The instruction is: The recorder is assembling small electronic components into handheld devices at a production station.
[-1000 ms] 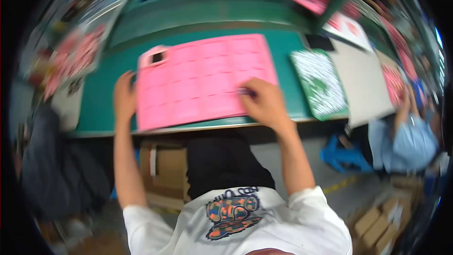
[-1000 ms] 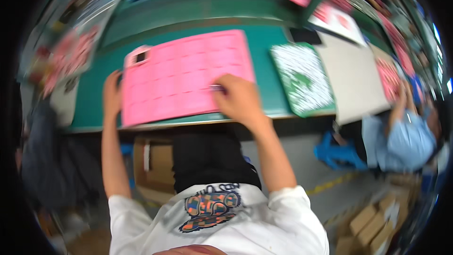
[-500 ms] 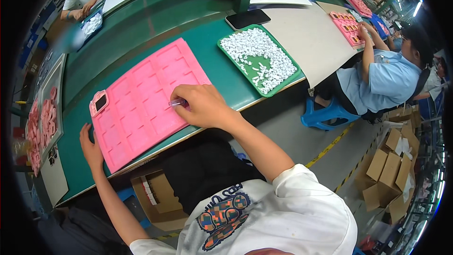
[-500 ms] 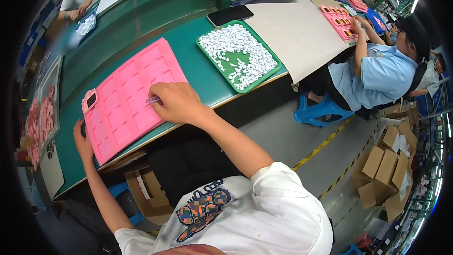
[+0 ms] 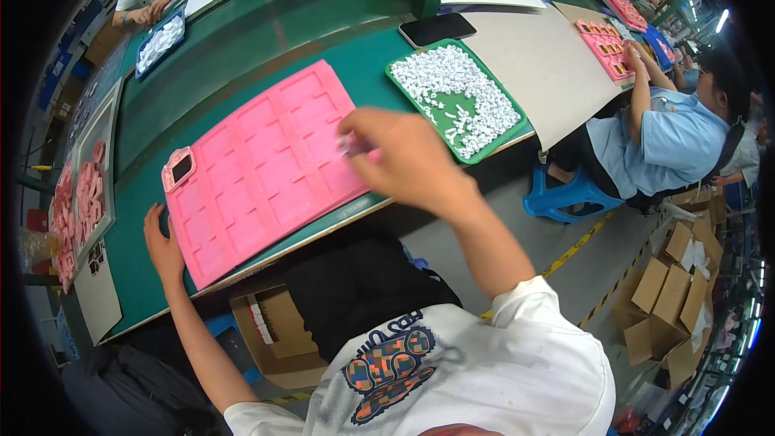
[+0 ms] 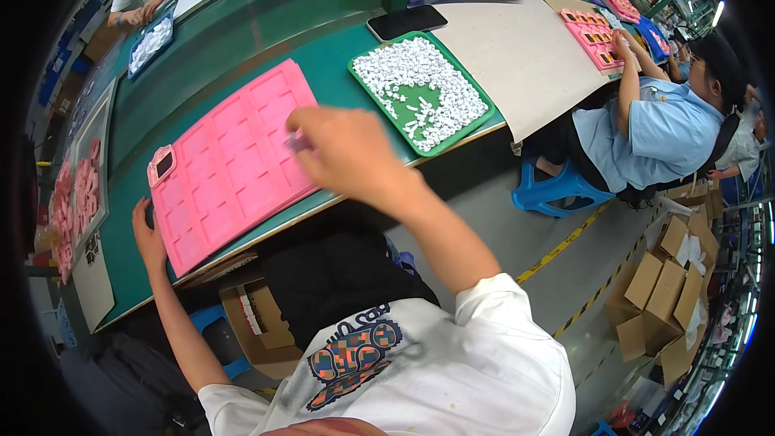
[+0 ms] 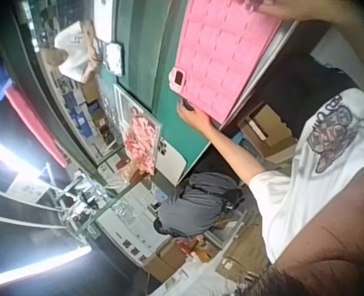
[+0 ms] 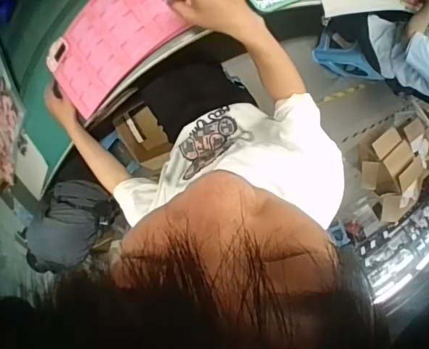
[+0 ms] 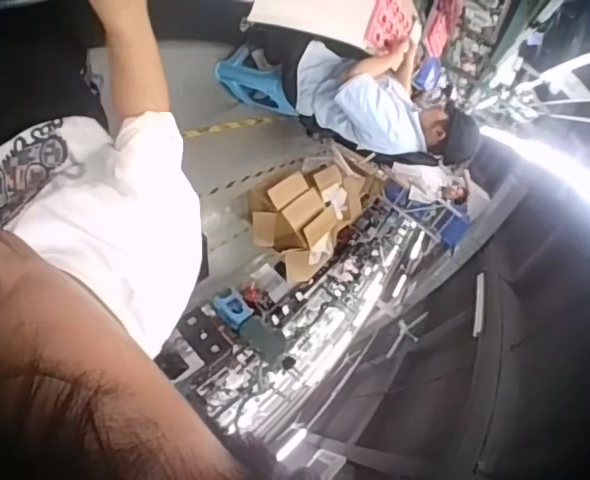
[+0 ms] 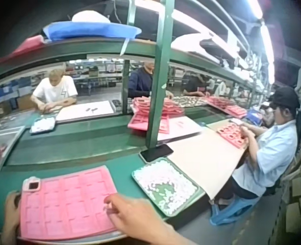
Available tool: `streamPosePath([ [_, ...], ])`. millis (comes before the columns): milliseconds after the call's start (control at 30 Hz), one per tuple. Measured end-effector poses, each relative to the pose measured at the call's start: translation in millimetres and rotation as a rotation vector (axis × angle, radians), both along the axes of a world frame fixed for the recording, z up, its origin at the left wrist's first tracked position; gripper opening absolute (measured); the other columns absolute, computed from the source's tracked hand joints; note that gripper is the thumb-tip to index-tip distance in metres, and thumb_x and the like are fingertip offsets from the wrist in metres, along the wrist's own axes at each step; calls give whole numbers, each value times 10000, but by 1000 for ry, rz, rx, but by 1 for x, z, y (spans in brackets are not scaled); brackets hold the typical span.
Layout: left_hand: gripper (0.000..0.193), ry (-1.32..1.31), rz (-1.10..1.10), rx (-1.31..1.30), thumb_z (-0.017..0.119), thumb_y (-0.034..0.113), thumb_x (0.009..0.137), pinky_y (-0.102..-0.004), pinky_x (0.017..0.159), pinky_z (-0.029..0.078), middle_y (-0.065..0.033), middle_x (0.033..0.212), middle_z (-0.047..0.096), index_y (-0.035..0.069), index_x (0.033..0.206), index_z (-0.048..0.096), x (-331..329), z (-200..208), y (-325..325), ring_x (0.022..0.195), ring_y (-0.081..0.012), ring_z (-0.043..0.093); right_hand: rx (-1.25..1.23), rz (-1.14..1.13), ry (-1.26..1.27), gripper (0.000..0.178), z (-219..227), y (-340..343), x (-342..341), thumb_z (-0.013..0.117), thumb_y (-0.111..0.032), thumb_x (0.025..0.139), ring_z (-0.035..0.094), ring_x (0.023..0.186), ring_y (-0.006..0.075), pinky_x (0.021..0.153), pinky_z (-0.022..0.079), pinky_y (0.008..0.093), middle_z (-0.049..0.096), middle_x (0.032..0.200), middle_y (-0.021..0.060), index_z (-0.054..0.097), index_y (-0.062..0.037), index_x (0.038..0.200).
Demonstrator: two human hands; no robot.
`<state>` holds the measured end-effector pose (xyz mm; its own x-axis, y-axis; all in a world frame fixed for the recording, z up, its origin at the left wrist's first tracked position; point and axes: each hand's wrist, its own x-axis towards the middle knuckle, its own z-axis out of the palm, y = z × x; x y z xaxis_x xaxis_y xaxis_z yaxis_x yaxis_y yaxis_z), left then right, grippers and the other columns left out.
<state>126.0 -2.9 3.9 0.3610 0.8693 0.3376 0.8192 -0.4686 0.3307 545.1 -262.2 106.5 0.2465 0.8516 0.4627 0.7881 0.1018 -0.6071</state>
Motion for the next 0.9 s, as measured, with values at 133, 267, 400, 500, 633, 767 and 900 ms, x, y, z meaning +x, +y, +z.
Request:
streamPosePath([
  [133, 376, -12, 15, -10, 570, 224, 1030, -396, 1123, 420, -136, 1451, 568, 18, 1344, 591, -3, 3, -1, 1332, -326, 537, -197, -260, -146, 215, 19, -14, 70, 654, -18, 798, 688, 818, 271, 755, 535, 373, 756, 926, 89, 737, -53, 994],
  [267, 383, -7, -11, 1, 566, 228, 1031, -403, 1126, 419, -137, 1456, 564, 16, 1349, 591, 3, 0, 2, 1338, -327, 530, -390, -338, -161, 238, -1, -31, 131, 646, -29, 815, 687, 852, 283, 790, 535, 372, 762, 961, 89, 754, -52, 1026],
  [400, 387, -1, -25, -4, 564, 231, 1030, -408, 1128, 417, -138, 1459, 562, 15, 1352, 591, -6, 0, 3, 1344, -328, 523, -464, -290, -224, 276, 5, -45, 137, 661, -106, 843, 708, 903, 300, 798, 555, 388, 758, 985, 88, 760, -73, 1099],
  [500, 388, 7, -35, -8, 562, 232, 1030, -410, 1129, 416, -139, 1461, 560, 15, 1351, 592, -6, 1, 3, 1347, -329, 520, -523, -268, -272, 273, 0, -55, 136, 667, -133, 859, 706, 928, 302, 807, 557, 389, 748, 1017, 86, 758, -80, 1112],
  [633, 385, 17, -29, -8, 559, 232, 1031, -414, 1129, 415, -141, 1462, 558, 15, 1347, 595, -2, 2, 4, 1350, -332, 516, -619, -237, -368, 218, -10, -60, 132, 672, -136, 880, 681, 952, 288, 828, 544, 378, 721, 1089, 77, 748, -80, 1078],
  [767, 377, 9, -34, -7, 562, 219, 1026, -412, 1128, 415, -143, 1457, 561, 14, 1340, 599, 7, 3, 4, 1345, -333, 519, -652, -213, -388, 212, -13, -49, 145, 683, -222, 916, 673, 974, 292, 837, 544, 379, 686, 1144, 75, 740, -93, 1075],
  [900, 372, -15, -27, -1, 575, 209, 1013, -414, 1125, 417, -144, 1449, 567, 11, 1327, 604, 7, 5, 2, 1337, -334, 525, -588, -225, -366, 216, -7, -47, 143, 682, -250, 931, 669, 950, 291, 830, 541, 378, 675, 1136, 85, 731, -90, 1070],
])
